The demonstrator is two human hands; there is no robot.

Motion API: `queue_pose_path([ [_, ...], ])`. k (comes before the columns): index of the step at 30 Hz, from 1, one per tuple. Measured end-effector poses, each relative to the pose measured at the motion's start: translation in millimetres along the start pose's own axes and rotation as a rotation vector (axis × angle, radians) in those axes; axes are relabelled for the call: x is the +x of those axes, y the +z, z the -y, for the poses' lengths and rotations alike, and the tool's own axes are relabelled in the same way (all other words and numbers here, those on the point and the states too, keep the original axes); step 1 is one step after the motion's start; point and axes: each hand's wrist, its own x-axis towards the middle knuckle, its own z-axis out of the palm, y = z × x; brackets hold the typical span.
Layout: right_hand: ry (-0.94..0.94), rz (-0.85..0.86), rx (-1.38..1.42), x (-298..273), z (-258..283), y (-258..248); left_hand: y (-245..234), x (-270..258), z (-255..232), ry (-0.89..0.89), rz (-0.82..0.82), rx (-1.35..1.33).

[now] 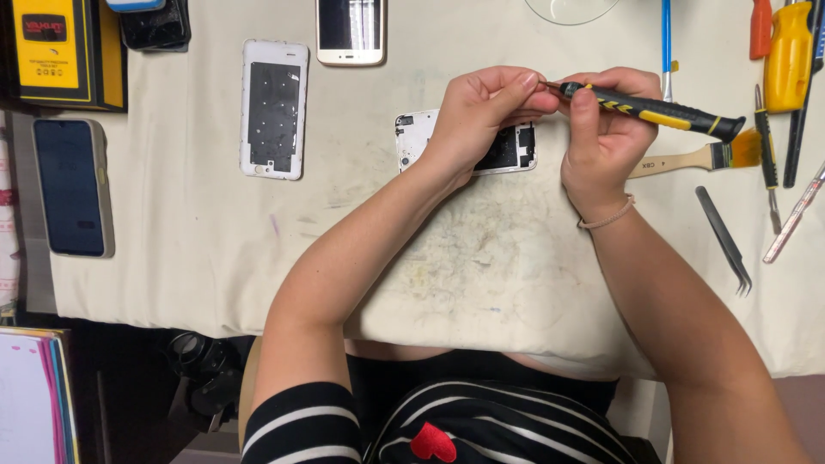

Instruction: The person uses a screwdriver to remove screws from the back of a white smartphone. They then use a small brush to clean the inside of the phone's casing.

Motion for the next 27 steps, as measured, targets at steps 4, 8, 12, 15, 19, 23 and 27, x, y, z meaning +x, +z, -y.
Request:
queue_pose_path([
  [4, -0.02, -0.041, -0.015, 0, -4, 0, 1, 0, 2, 0.047, -0.023, 0.049],
  [8, 0.023, -0.033, -0.005, -1, -6, -1, 4, -2, 2, 0.09, -0.025, 0.057],
  [12, 0.125, -0.048, 0.101, 2, 3, 2, 4, -2, -3, 0.079, -0.02, 0.059],
  [15, 0.196, -0.128, 0.126, 0, 4, 1, 4, -2, -3, 0.058, 0.009, 0.034],
  [19, 0.232, -0.134, 0.18, 1, 3, 1, 4, -2, -7, 0.011, -0.002, 0.069],
  [23, 0.268, -0.138, 0.187, 2, 2, -2, 5, -1, -8, 0.002, -0.028, 0.042],
  [27, 0.311, -0.191, 0.136, 5, 6, -5, 1, -6, -21, 0.032, -0.202, 0.047],
])
